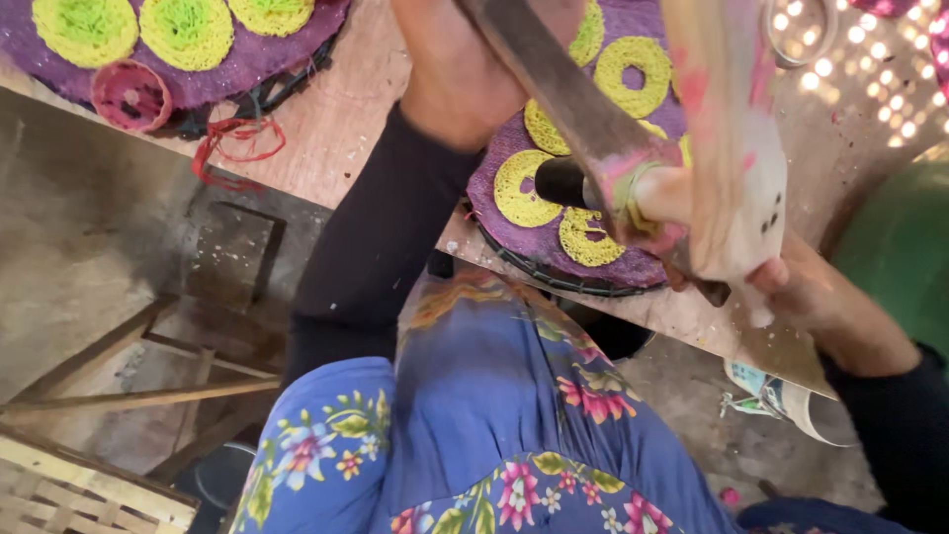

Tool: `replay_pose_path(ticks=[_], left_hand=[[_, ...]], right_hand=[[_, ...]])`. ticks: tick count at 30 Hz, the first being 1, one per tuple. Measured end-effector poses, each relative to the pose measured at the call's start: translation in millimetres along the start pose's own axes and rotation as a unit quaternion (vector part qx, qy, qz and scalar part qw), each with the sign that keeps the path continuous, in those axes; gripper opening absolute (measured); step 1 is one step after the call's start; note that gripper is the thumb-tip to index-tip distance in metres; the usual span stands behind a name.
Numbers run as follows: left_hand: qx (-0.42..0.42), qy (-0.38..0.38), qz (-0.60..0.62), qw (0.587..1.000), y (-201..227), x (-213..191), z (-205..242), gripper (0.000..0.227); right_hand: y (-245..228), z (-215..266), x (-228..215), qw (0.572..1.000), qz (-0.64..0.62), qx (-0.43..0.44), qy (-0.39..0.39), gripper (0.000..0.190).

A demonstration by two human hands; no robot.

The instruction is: The person scoops colored dough from a basin and uses a wooden press to shape it into rings on circular trays.

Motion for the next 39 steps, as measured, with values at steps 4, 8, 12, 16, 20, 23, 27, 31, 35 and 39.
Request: replay_pose_path(ticks=[4,8,12,16,20,23,27,31,35,39], left_hand=[[-0.029,-0.065,-0.002,0.997,-5,-1,-2,0.068],[-0.061,-0.021,0.017,0.998,-19,-15,8,0.065],[-0.04,0.056,0.046,0.997,-24,-37,22,0.062],[0.013,0.115,0.08,0.99,-18,-54,33,0.054],[0.039,0.125,0.023,0.991,-7,-60,40,0.049],[0.019,0.172,0.035,0.984,-10,-65,48,0.05],[0.036,0.216,0.079,0.973,-17,-70,55,0.048],[0.051,0.152,0.024,0.987,-12,-62,41,0.058],[-0.004,0.056,0.027,0.998,0,-35,25,0.059],[-0.019,0.059,0.033,0.997,-9,-3,25,0.058]], right_hand=[[17,-9,-17,0.992,-0.064,0.1,-0.051,0.086],[36,-13,-32,0.981,-0.065,0.162,-0.087,0.085],[59,-23,-41,0.974,-0.017,0.22,-0.06,0.084],[70,-34,-42,0.963,0.027,0.267,-0.035,0.086],[74,-40,-42,0.955,0.105,0.274,-0.027,0.09],[75,-39,-44,0.959,0.114,0.258,-0.026,0.093],[82,-28,-46,0.939,0.026,0.337,-0.056,0.08],[73,-33,-57,0.929,0.178,0.325,0.013,0.078],[47,-38,-42,0.956,0.215,0.198,0.007,0.085],[33,-1,-46,0.985,0.128,0.114,-0.029,0.094]])
Point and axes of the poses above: each hand's wrist, its own z-axis away from the middle knuckle, its own x-axis out of the palm, y = z × x, the point moved 8 cm from there along -z, towards the middle knuckle, and after that the axes turned 11 degrees about -z, right-handed, at the moved point
